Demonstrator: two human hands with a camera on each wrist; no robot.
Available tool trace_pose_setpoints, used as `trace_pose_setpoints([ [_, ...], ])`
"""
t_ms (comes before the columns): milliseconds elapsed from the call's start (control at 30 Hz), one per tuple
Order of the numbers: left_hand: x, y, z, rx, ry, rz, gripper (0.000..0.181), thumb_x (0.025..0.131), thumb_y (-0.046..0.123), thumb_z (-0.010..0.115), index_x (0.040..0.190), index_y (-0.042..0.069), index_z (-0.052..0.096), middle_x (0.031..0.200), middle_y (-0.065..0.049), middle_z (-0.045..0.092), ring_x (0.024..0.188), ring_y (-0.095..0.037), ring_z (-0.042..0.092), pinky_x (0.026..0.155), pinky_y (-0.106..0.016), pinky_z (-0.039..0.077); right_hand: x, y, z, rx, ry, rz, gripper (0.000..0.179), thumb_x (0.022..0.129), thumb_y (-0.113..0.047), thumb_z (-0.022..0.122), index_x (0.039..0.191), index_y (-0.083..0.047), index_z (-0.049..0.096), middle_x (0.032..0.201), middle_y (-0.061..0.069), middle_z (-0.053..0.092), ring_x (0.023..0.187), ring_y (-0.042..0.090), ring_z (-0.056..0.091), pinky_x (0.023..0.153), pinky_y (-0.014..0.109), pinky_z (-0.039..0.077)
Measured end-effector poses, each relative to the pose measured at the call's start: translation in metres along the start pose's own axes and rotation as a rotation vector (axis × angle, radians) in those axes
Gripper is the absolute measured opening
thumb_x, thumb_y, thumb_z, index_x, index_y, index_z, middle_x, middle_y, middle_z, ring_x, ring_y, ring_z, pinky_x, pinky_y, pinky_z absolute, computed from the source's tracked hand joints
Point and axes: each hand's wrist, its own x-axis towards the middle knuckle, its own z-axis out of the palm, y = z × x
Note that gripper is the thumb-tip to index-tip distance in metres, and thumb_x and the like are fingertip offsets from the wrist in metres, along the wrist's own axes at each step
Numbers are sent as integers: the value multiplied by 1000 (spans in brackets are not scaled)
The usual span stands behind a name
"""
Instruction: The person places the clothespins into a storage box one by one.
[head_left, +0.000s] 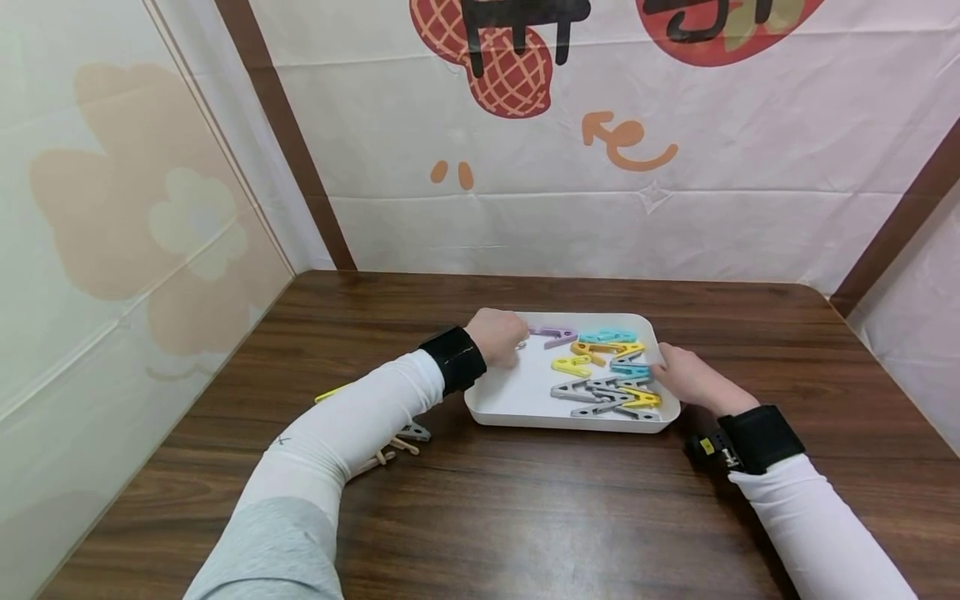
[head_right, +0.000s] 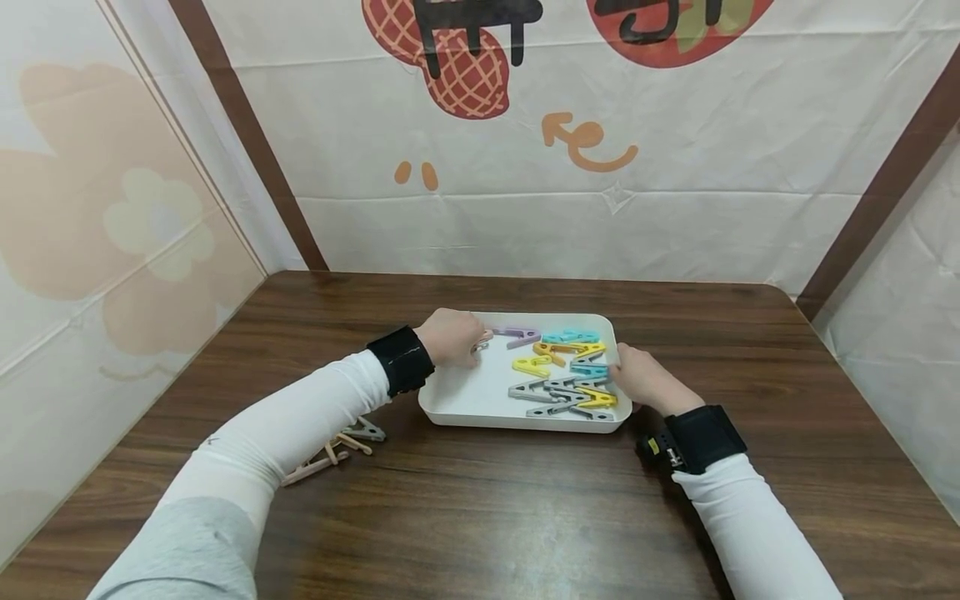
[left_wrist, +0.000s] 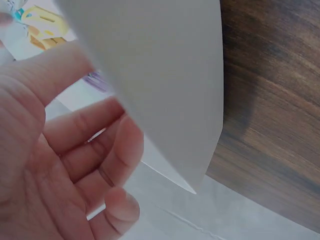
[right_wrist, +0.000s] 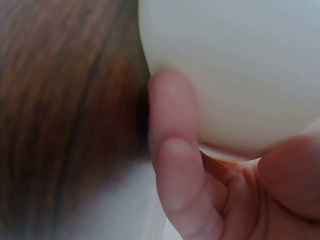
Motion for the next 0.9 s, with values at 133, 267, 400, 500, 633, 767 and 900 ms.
trace_pose_setpoints([
  [133, 1, 1, 2, 3, 14, -52, 16, 84, 18, 72, 98, 11, 69, 86, 1, 67, 73, -14, 55, 64, -30, 49, 1, 1, 2, -7, 4, -9, 50, 103, -12, 40, 138, 20, 25, 124, 35, 47, 97, 34, 53, 72, 38, 46],
  [267, 0, -1, 1, 14, 17, -74, 20, 84, 24, 75, 98, 11, 69, 83, 0, 67, 73, -15, 58, 64, -31, 50, 1, 2, 3, 3, 6, -10, 49, 103, -12, 40, 138, 19, 26, 120, 34, 49, 93, 31, 55, 66, 35, 47],
  [400, -7, -7, -4, 2, 41, -78, 24, 82, 33, 75, 90, 12, 68, 72, 3, 61, 65, -13, 53, 56, -28, 45, 1, 2, 4, 17, 0, -3, 49, 103, -12, 39, 138, 18, 25, 117, 32, 50, 88, 29, 57, 60, 33, 48],
  [500, -16, -14, -12, -45, 77, -86, 31, 85, 41, 70, 74, 13, 62, 59, 5, 47, 56, -11, 45, 49, -26, 35, 0, 1, 4, 14, 0, -1, 49, 103, -12, 40, 138, 18, 25, 118, 32, 50, 89, 29, 56, 60, 32, 47],
  [633, -36, -23, -27, -126, 133, -106, 41, 91, 47, 63, 69, 13, 62, 57, 6, 40, 52, -10, 41, 47, -26, 30, -1, -2, 3, 10, 2, -5, 48, 103, -12, 40, 138, 18, 26, 117, 31, 50, 90, 29, 56, 61, 33, 47],
  [767, -57, -35, -36, -173, 201, -132, 33, 93, 42, 63, 80, 12, 71, 64, 4, 57, 55, -11, 49, 48, -27, 37, -2, -2, 2, 1, 5, -8, 49, 103, -13, 41, 138, 19, 26, 119, 33, 50, 92, 31, 55, 65, 35, 47],
  [900, -78, -50, -39, -222, 260, -158, 30, 94, 39, 63, 81, 13, 71, 64, 4, 60, 57, -12, 53, 50, -30, 41, 0, -1, 1, -3, 12, -15, 49, 103, -12, 41, 137, 20, 26, 122, 34, 49, 95, 33, 54, 70, 36, 46],
])
